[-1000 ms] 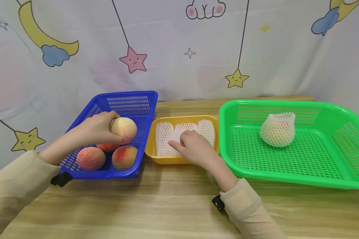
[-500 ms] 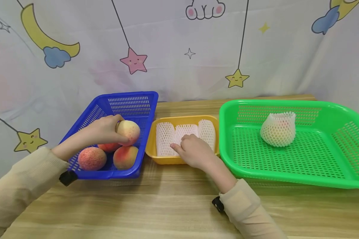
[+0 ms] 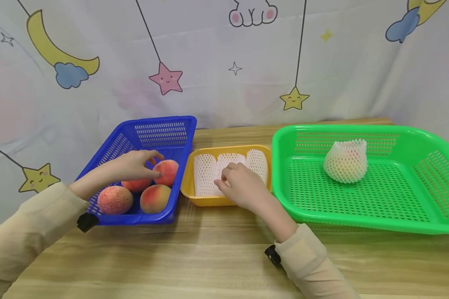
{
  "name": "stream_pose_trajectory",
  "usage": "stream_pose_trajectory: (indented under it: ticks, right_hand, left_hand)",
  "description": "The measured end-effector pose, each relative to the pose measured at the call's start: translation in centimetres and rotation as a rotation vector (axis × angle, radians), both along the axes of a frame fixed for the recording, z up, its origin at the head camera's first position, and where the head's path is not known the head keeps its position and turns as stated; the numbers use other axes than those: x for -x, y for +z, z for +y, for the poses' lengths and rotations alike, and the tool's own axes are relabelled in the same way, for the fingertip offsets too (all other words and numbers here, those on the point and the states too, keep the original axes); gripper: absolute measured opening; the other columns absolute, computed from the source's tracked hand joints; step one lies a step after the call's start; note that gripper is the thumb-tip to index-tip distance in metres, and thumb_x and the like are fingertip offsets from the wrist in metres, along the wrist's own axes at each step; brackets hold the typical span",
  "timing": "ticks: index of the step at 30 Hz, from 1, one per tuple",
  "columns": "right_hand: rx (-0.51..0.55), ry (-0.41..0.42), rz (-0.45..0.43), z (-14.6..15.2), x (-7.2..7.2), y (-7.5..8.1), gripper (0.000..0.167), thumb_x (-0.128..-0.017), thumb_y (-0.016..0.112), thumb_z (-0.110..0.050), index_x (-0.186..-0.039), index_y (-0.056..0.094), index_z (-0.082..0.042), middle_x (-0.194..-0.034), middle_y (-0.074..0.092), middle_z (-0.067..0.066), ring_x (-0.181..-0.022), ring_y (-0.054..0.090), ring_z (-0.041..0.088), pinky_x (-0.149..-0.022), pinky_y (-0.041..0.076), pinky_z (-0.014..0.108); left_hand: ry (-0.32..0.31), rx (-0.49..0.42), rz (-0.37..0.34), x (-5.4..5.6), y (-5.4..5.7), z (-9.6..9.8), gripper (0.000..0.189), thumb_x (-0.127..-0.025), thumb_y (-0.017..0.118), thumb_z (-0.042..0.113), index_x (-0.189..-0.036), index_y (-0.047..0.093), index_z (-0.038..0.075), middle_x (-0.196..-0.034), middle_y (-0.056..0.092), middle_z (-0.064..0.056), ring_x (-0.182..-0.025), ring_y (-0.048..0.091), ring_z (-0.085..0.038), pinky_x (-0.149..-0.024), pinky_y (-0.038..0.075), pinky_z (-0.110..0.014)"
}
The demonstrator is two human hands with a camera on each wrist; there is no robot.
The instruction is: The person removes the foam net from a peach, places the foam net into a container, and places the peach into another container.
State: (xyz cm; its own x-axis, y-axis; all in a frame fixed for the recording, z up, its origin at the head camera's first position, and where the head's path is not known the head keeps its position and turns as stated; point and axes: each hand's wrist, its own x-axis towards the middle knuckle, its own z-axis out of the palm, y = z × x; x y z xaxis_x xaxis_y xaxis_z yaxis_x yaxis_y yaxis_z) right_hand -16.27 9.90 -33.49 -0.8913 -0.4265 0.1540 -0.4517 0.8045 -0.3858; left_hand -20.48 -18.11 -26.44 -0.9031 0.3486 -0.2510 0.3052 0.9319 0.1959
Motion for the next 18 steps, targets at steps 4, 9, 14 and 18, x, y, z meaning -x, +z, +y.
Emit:
stream_pose_trajectory:
  ticks: [4, 9, 14, 18]
  right_hand:
    - [0.000, 0.005, 0.006, 0.0, 0.0, 0.1, 0.025, -0.094, 0.058, -0.033, -0.092, 0.068, -0.011, -0.100, 0.068, 0.005, -0.092, 0.060, 0.021, -0.082, 0.053, 0.037]
    - [0.001, 0.009, 0.015, 0.1, -0.2, 0.4, 0.025, -0.094, 0.058, -0.033, -0.093, 0.068, -0.010, -0.101, 0.068, 0.005, -0.093, 0.060, 0.022, -0.083, 0.053, 0.037]
    - [-0.002, 0.003, 0.030, 0.2, -0.5, 0.8, 0.025, -0.094, 0.058, -0.034, -0.094, 0.068, -0.011, -0.104, 0.068, 0.006, -0.098, 0.061, 0.022, -0.085, 0.053, 0.038]
    - [0.000, 0.000, 0.044, 0.2, -0.6, 1.1, 0.025, -0.094, 0.058, -0.034, -0.096, 0.067, -0.011, -0.106, 0.068, 0.005, -0.100, 0.061, 0.022, -0.086, 0.053, 0.038]
  left_hand:
    - [-0.024, 0.015, -0.012, -0.2, -0.2, -0.1, 0.051, -0.089, 0.061, 0.033, -0.130, 0.055, 0.005, -0.127, 0.060, -0.022, -0.117, 0.057, -0.039, -0.099, 0.045, -0.056]
    - [-0.036, 0.036, -0.032, -0.6, -0.1, -0.1, 0.050, -0.090, 0.060, 0.033, -0.131, 0.055, 0.004, -0.129, 0.059, -0.024, -0.118, 0.057, -0.039, -0.100, 0.044, -0.056]
    - [-0.043, 0.041, -0.033, -1.2, 0.2, 0.1, 0.051, -0.091, 0.058, 0.035, -0.131, 0.054, 0.005, -0.129, 0.059, -0.022, -0.121, 0.055, -0.039, -0.100, 0.044, -0.056]
    - [-0.050, 0.036, -0.032, -1.9, 0.4, 0.3, 0.052, -0.091, 0.057, 0.037, -0.132, 0.054, 0.005, -0.130, 0.059, -0.023, -0.120, 0.056, -0.039, -0.098, 0.045, -0.056]
